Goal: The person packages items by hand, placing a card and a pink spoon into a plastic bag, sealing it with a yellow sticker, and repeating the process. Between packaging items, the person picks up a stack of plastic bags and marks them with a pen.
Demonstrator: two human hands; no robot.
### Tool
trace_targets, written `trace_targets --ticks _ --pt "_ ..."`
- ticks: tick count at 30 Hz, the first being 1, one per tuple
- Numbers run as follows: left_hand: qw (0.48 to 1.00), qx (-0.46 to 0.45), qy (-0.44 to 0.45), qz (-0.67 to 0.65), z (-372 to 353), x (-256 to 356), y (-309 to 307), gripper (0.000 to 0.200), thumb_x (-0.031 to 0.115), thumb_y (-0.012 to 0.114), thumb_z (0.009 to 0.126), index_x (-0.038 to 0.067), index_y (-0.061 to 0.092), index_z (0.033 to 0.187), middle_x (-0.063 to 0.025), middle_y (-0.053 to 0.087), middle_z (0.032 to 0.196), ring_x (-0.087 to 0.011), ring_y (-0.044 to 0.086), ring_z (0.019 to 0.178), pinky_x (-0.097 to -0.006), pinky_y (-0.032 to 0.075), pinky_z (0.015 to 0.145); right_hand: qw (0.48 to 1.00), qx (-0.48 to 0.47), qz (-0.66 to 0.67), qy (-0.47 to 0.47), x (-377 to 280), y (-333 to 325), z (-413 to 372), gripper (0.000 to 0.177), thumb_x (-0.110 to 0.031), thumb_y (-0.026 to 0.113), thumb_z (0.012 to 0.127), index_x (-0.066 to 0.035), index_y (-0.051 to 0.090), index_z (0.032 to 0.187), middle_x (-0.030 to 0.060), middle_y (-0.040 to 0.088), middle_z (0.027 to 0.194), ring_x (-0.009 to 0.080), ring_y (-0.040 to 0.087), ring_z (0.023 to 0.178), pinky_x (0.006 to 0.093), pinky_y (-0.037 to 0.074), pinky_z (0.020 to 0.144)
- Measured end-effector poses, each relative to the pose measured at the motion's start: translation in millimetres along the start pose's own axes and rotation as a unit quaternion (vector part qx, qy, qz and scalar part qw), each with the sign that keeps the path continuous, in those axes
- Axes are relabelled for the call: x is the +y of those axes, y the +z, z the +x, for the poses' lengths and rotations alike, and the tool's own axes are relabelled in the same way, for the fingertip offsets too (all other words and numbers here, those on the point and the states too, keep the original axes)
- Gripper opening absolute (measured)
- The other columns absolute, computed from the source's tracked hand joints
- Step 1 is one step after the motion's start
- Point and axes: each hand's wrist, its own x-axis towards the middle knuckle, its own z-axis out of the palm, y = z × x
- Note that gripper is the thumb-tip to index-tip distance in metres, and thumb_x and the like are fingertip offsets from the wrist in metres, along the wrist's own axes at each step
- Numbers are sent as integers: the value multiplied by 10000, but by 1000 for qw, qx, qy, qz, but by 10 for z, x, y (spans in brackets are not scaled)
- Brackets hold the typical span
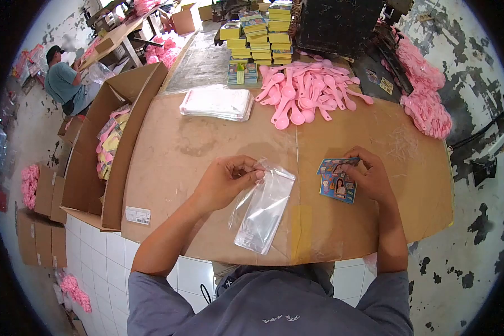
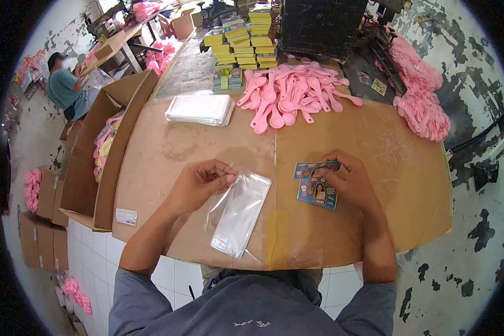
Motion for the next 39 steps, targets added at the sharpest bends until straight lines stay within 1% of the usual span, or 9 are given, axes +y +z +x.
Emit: trace_targets --ticks 5,9,11,14,17,21,29,35,39 --pt "998 18 14 62 4 0 21 212 93 729 962 -37 692 1126 -17 714 915 -69 653 831 -231 536 734 1000 8 12 -7 -25 104 -23 147 -59 747 870 -5 702 998 68 674 975 166 629 903 306 492 838" --pt "979 11 10 205 0 19 41 251 82 727 960 -28 679 1179 -4 700 880 -62 618 757 -231 517 685 990 -78 62 -98 -138 216 -76 203 -57 710 902 -38 685 1102 96 701 1092 220 649 1045 356 484 937" --pt "978 3 11 207 2 10 51 271 86 732 956 -22 673 1198 2 690 859 -58 598 729 -230 504 660 972 -123 77 -185 -235 438 -84 258 -63 693 918 -57 666 1174 107 703 1169 259 644 1150 396 470 1007" --pt "983 1 31 183 24 -55 10 303 94 736 955 -21 661 1225 -6 700 845 -56 598 705 -230 498 630 950 -189 -90 -231 -486 722 -137 331 -94 687 930 -64 628 1255 107 686 1264 300 599 1263 444 424 1090" --pt "993 35 53 99 -5 36 -144 336 97 744 951 -26 649 1249 -33 730 852 -61 630 708 -226 501 613 940 -188 -104 -265 -434 824 -136 347 -124 698 923 -67 636 1260 93 674 1287 289 588 1284 455 421 1097" --pt "995 54 62 62 -38 261 -267 373 95 755 942 -35 634 1271 -75 762 876 -82 687 732 -221 512 602 943 -186 -116 -250 -436 834 -144 324 -129 697 921 -78 648 1237 76 670 1308 267 577 1300 448 411 1103" --pt "995 77 58 -2 5 168 -239 360 119 728 970 -41 632 1278 -63 753 891 -74 683 750 -230 511 609 941 -198 -115 -248 -441 830 -145 235 -119 713 910 -76 674 1137 71 649 1359 284 558 1321 456 396 1110" --pt "977 144 92 -126 -6 188 -166 301 162 662 1018 24 589 1275 -99 733 1051 -187 748 879 -278 572 672 962 -186 104 -173 -647 738 -169 200 -96 748 890 -27 707 1073 163 579 1447 342 500 1387 442 367 1150" --pt "961 169 106 -192 -16 170 -27 269 169 644 1029 72 545 1260 -101 729 1075 -229 749 966 -311 597 732 964 -188 171 -81 -746 898 -167 184 -91 731 919 7 715 1073 178 564 1461 318 490 1396 430 370 1150"
